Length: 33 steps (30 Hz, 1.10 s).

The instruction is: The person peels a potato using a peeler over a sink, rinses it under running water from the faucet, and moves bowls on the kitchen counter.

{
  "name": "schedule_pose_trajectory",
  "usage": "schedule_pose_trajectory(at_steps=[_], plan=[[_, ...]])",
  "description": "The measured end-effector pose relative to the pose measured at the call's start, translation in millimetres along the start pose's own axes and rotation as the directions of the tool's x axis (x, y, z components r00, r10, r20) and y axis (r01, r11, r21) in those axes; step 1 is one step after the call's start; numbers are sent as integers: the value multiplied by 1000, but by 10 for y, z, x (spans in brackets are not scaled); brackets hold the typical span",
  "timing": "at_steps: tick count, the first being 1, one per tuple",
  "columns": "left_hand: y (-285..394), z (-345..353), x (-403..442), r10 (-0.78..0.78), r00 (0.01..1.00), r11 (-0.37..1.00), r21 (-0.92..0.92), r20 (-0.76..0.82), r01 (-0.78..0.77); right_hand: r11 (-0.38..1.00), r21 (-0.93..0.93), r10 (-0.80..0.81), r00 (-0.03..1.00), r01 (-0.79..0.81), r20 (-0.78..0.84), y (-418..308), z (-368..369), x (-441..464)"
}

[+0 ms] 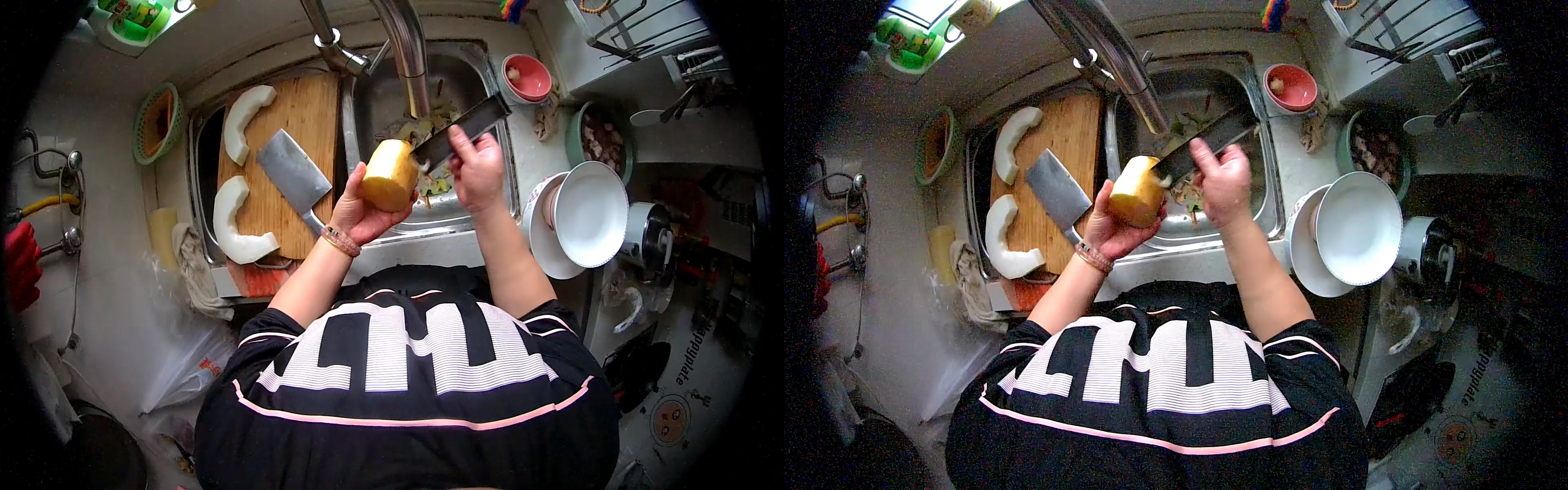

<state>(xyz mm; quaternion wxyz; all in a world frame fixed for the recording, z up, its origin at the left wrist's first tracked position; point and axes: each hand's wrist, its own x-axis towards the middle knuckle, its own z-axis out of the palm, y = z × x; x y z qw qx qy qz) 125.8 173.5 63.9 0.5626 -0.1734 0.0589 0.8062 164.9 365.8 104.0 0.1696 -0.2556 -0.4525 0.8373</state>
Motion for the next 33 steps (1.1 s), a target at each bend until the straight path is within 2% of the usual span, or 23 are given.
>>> schedule_pose_trajectory(at_steps=[1, 3, 4, 6, 9, 10, 11, 12, 13, 14, 15, 17, 18, 21, 22, 23, 25, 26, 27, 29, 30, 31, 33], plan=[[-4, 10, 20, 14, 999, 1000, -11, -35, -15, 998, -56, 12, 996, -7, 86, 23, 30, -50], [-25, 17, 48, 32, 998, 999, 0, -45, -32, 989, -87, -102, 976, 120, 195, 27, 205, -186], [-37, 22, 55, 35, 998, 999, 8, -57, -35, 977, -167, -98, 976, 132, 194, 66, 208, -209], [-46, -7, 49, 29, 997, 998, 60, -70, -25, 992, -109, -41, 973, 67, 225, 56, 192, -181], [-16, -17, -25, -28, 998, 968, 250, 49, 15, 998, -64, -13, 978, 26, 208, 80, 121, -20], [-12, -40, -22, -8, 999, 955, 295, -31, 17, 997, -82, 6, 977, 12, 214, 107, 60, 40], [2, -84, -14, 4, 999, 945, 327, -38, 9, 995, -100, 33, 975, -11, 219, 162, -24, 92], [-12, -128, -49, 8, 999, 951, 308, -43, 5, 982, -183, 64, 988, -38, 142, 263, -174, 253], [0, -142, -52, 12, 999, 955, 298, -36, -1, 895, -413, -187, 982, 171, 2, 360, -279, 446], [-3, -152, -102, -73, 993, 952, 303, 91, 43, 751, -642, -253, 965, 155, -64, 466, -553, 637], [-49, -22, -144, -72, 988, 934, 356, 137, 18, 559, -824, -323, 939, 91, -115, 382, -579, 639], [-36, -18, -125, -76, 980, 960, 280, 182, 23, 913, -408, -110, 949, -22, -297, 346, -538, 559], [-21, 16, -121, -28, 994, 965, 263, 102, 0, 951, -308, -67, 961, -20, -269, 331, -438, 533], [76, -90, -16, -30, 991, 955, 296, 131, -10, 987, 97, 133, 989, -127, -58, 166, -203, 379], [76, -91, -14, -19, 994, 952, 306, 108, -15, 968, 152, 200, 980, -199, 5, -21, -21, 233], [70, -95, -17, -8, 996, 949, 314, 84, -19, 964, 117, 234, 971, -239, 54, -63, 49, 170], [65, -105, -24, -7, 997, 945, 327, 71, -16, 988, -4, 151, 974, -152, 171, 71, 85, 94], [61, -112, -32, -21, 997, 943, 332, 80, -7, 968, 26, 242, 957, -249, 162, 132, 8, 131], [51, -119, -45, -36, 995, 942, 336, 89, 4, 942, -267, 188, 979, -201, -75, 390, -312, 386], [58, -151, -98, -154, 953, 934, 354, 262, 53, 977, -193, 37, 969, -86, -245, 429, -455, 444], [36, -90, -99, -93, 967, 956, 294, 236, 20, 983, -136, 93, 971, -125, -222, 367, -449, 421], [-40, -62, -153, -30, 981, 975, 221, 194, -14, 982, 43, 188, 970, -184, -151, 373, -409, 351], [-30, -145, -101, -13, 986, 986, 166, 166, -15, 874, 379, 320, 947, -304, 24, 277, -256, 205]])
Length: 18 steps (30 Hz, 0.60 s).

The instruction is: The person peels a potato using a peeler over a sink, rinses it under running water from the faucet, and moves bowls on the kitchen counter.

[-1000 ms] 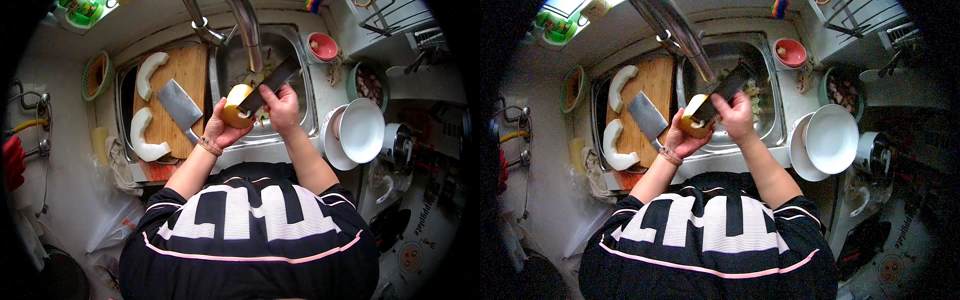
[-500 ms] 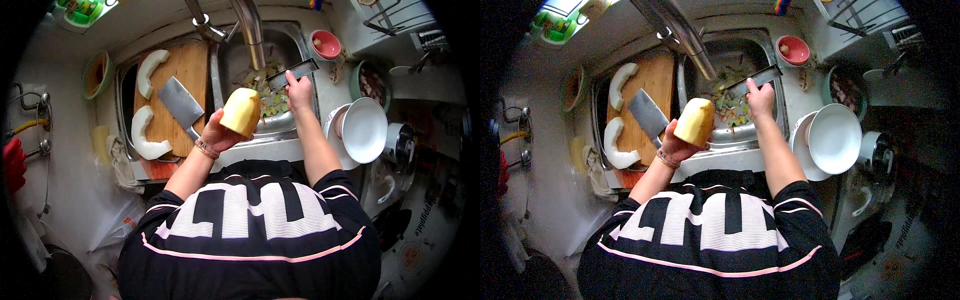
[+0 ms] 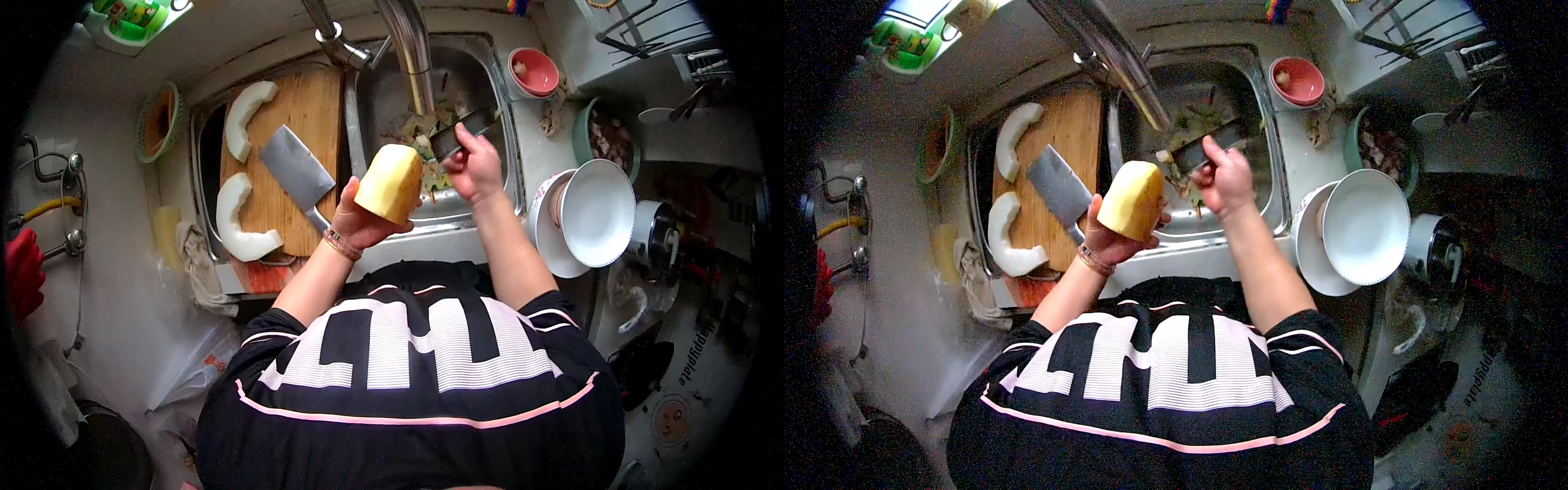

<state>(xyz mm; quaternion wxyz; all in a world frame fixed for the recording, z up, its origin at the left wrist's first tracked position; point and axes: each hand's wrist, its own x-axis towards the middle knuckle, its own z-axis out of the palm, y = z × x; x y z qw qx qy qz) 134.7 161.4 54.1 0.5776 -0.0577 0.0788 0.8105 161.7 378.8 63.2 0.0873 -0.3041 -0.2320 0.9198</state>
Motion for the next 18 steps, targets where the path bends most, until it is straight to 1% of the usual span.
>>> schedule_pose_trajectory(at_steps=[1, 2, 4, 5, 7, 8, 9, 10, 11, 12, 14, 15, 16, 18], plan=[[10, -18, 51, 1, 999, 1000, -25, 49, 0, 995, 36, 93, 994, -95, 61, -15, 101, -93], [27, -20, 92, -5, 1000, 1000, -24, 7, 6, 987, 63, 138, 984, -145, 109, 68, 82, -70], [65, 48, 109, 45, 993, 958, 286, -110, -11, 985, 108, 124, 987, -135, 107, 76, 259, -195], [85, 56, 115, 90, 992, 928, 368, -84, -53, 990, 91, 100, 988, -111, 120, 60, 260, -220], [121, 269, 119, 3, 998, 959, 283, -59, 14, 996, 54, 56, 987, -65, 151, 27, 247, -242], [125, 334, 97, -36, 998, 970, 238, -49, 47, 998, 22, 46, 979, -51, 201, 38, 229, -249], [102, 302, 80, -63, 996, 992, 105, -64, 70, 999, -9, 40, 967, -39, 252, 59, 222, -265], [113, 186, 80, -86, 995, 991, 102, -52, 91, 999, -38, 33, 952, -22, 303, 73, 241, -281], [103, 129, 71, -96, 993, 988, 115, -66, 104, 997, -73, 8, 969, 10, 248, 105, 284, -314], [98, 109, 72, -109, 991, 985, 128, -79, 118, 994, -101, -13, 971, 38, 238, 93, 326, -350], [77, 98, 72, -104, 982, 980, 153, -157, 128, 984, -155, -58, 976, 92, 209, 83, 366, -426], [59, 94, 75, -101, 975, 977, 165, -195, 134, 975, -194, -50, 962, 105, 268, 75, 363, -468], [42, 92, 86, -102, 970, 977, 163, -222, 140, 923, -333, -94, 954, 191, 285, 72, 367, -515], [17, 99, 122, -101, 957, 976, 160, -273, 149, 739, -578, -170, 925, 348, 340, 66, 380, -582]])
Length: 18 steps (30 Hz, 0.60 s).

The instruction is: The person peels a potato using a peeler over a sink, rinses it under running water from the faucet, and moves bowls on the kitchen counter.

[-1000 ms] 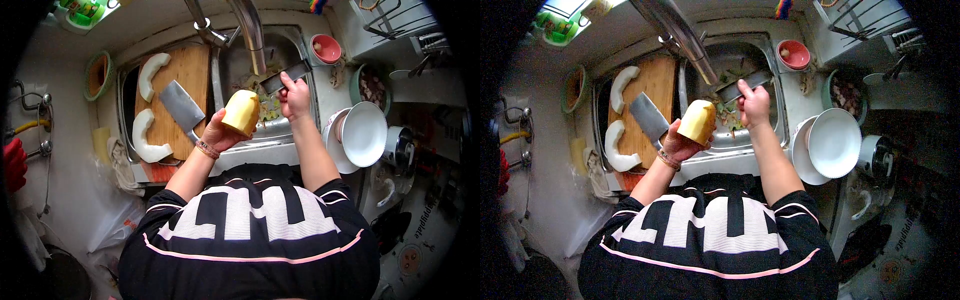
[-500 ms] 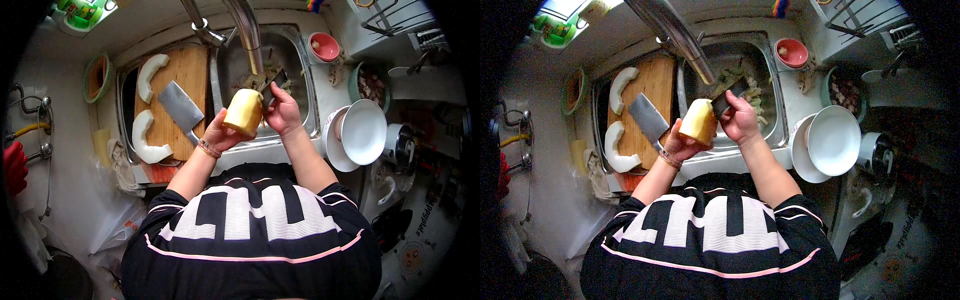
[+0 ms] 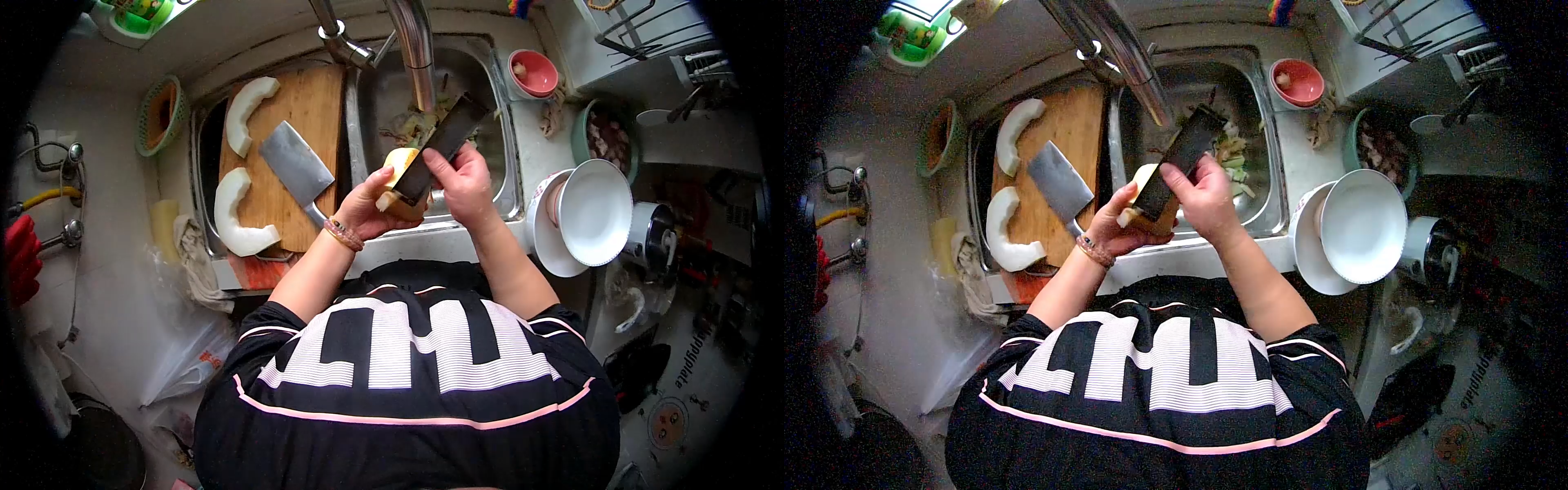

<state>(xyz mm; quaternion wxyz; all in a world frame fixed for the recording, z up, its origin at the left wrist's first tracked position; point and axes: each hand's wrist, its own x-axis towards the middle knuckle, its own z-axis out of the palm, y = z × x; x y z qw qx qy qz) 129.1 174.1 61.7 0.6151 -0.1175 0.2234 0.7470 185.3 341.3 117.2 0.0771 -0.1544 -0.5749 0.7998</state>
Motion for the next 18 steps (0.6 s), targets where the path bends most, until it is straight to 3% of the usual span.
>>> schedule_pose_trajectory(at_steps=[1, 4, 8, 10, 11, 12, 14, 15, 16, 18], plan=[[5, 32, -3, -13, 1000, 1000, 2, -19, 13, 997, 53, -52, 998, 50, 43, 86, -12, 12], [-26, 50, 4, 34, 999, 995, 99, -26, -31, 995, 81, 49, 998, -51, 29, 39, -27, 13], [-44, 56, 7, 39, 993, 991, 124, 111, -53, 990, 133, 42, 999, -44, 17, 195, -68, 40], [-74, 131, -34, 67, 983, 986, 141, 172, -92, 993, -102, -68, 986, 52, -153, 253, -138, 105], [-95, 161, -60, -10, 996, 983, 185, 87, -6, 961, -266, -133, 966, 71, -221, 246, -286, 205], [-159, 211, -76, 20, 980, 978, 202, 198, -60, 903, -424, -206, 939, 74, -274, 247, -436, 291], [-245, 180, -137, -5, 950, 996, 84, 311, -22, 904, -324, 94, 870, -278, -485, 442, -750, 373], [-199, 253, -134, 18, 939, 998, 55, 344, -40, 895, -318, 76, 809, -314, -583, 479, -800, 362], [-129, 322, -118, 37, 948, 997, 46, 316, -55, 970, -210, -22, 816, -122, -578, 539, -804, 383], [-15, 157, -69, -3, 981, 999, 36, 192, -3, 996, -87, -25, 879, -19, -476, 499, -815, 422]])
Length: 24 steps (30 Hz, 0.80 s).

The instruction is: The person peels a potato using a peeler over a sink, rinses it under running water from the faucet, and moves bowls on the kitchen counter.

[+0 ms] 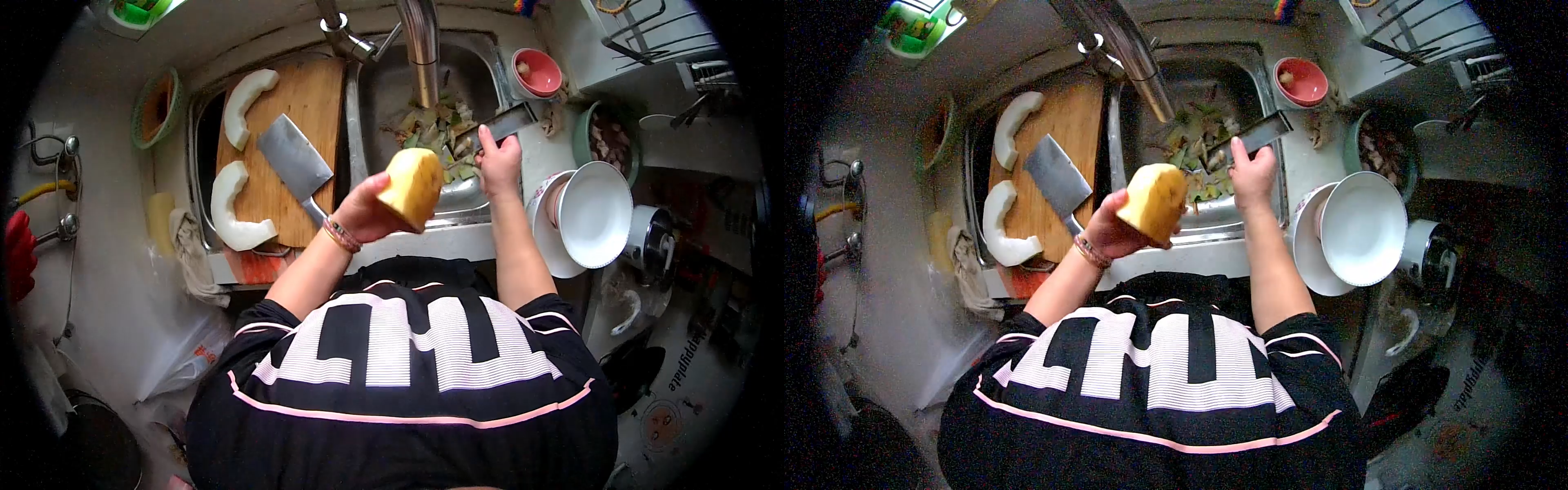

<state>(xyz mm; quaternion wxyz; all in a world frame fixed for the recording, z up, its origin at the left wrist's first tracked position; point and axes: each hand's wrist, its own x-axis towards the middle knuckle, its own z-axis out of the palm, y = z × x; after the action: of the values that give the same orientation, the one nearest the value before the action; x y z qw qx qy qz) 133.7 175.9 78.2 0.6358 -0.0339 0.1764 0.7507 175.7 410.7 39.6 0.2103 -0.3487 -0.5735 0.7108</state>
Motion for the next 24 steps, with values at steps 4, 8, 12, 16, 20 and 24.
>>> schedule_pose_trajectory(at_steps=[4, 8, 12, 16, 20, 24], plan=[[151, -128, -9, 106, 993, 989, -97, -59, -112, 639, -609, -382, 881, 471, 280, 12, 96, 165], [219, -181, -37, 159, 986, 973, -164, -45, -164, 904, -398, -128, 987, 157, 98, 142, 190, 106], [275, -145, -26, 209, 974, 963, -153, -81, -220, 959, -281, 33, 972, 34, 232, -69, 328, -68], [269, -113, 33, 253, 960, 930, -246, -116, -275, 970, -218, -37, 954, 105, 296, -119, 400, -207], [297, -134, 108, 274, 949, 929, -210, -159, -304, 869, -375, -187, 915, 324, 358, -96, 383, -250], [305, -160, 133, 274, 943, 931, -193, -190, -309, 836, -280, -350, 852, 471, 388, -131, 470, -334]])
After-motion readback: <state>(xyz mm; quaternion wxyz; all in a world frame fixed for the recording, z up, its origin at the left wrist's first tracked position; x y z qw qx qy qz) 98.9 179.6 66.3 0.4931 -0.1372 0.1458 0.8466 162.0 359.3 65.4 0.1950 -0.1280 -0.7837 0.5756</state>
